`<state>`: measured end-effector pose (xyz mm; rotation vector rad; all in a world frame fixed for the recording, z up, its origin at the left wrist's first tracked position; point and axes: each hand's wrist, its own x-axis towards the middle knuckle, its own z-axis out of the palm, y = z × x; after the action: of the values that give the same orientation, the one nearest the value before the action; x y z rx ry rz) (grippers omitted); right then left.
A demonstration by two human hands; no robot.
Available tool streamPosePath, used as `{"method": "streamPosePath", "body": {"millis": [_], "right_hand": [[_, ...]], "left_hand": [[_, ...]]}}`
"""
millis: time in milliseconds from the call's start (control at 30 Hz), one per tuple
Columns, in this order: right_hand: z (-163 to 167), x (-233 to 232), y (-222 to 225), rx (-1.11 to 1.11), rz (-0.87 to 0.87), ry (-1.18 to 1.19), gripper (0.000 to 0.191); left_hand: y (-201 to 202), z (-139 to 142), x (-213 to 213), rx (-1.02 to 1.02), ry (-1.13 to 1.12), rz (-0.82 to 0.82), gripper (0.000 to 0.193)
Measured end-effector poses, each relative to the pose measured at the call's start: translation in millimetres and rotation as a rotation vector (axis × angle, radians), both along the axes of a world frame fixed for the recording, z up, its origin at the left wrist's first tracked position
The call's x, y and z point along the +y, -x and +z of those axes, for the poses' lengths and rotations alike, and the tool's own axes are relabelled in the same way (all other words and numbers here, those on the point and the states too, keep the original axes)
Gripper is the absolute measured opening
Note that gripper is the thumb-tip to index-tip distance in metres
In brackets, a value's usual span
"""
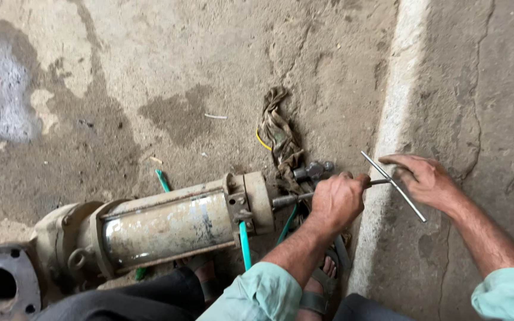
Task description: The person sits on a concrete floor repairing a hydraulic pump cylinder. They work a fitting at the cylinder head by hand, use a T-handle wrench and a hammer on the pump parts, reposition the pump, and continue tightening and adjusting components with a spanner.
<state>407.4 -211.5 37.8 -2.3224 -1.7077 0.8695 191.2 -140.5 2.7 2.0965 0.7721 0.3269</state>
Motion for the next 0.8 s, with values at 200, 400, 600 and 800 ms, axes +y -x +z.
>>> {"method": "streamPosePath", "body": {"millis": [200, 400, 600, 800], "right_hand": [[-18, -31, -12, 0.116, -0.039, 0.105, 0.06], [-58, -18, -21, -0.027, -0.116, 0.308, 0.065], [-74, -19, 12, -0.166, -0.353, 0.301, 0.051], [-50, -27, 43, -0.023, -0.284, -0.349, 0.035]], "left_hand": [[-2, 6, 2, 0.079, 0.135, -0.045, 0.024], [-3, 4, 6, 0.119, 0.187, -0.025, 0.026], [0, -8, 2, 0.176, 0.075, -0.062, 0.026], [0, 2, 9, 0.065, 0.115, 0.039, 0.02]]}}
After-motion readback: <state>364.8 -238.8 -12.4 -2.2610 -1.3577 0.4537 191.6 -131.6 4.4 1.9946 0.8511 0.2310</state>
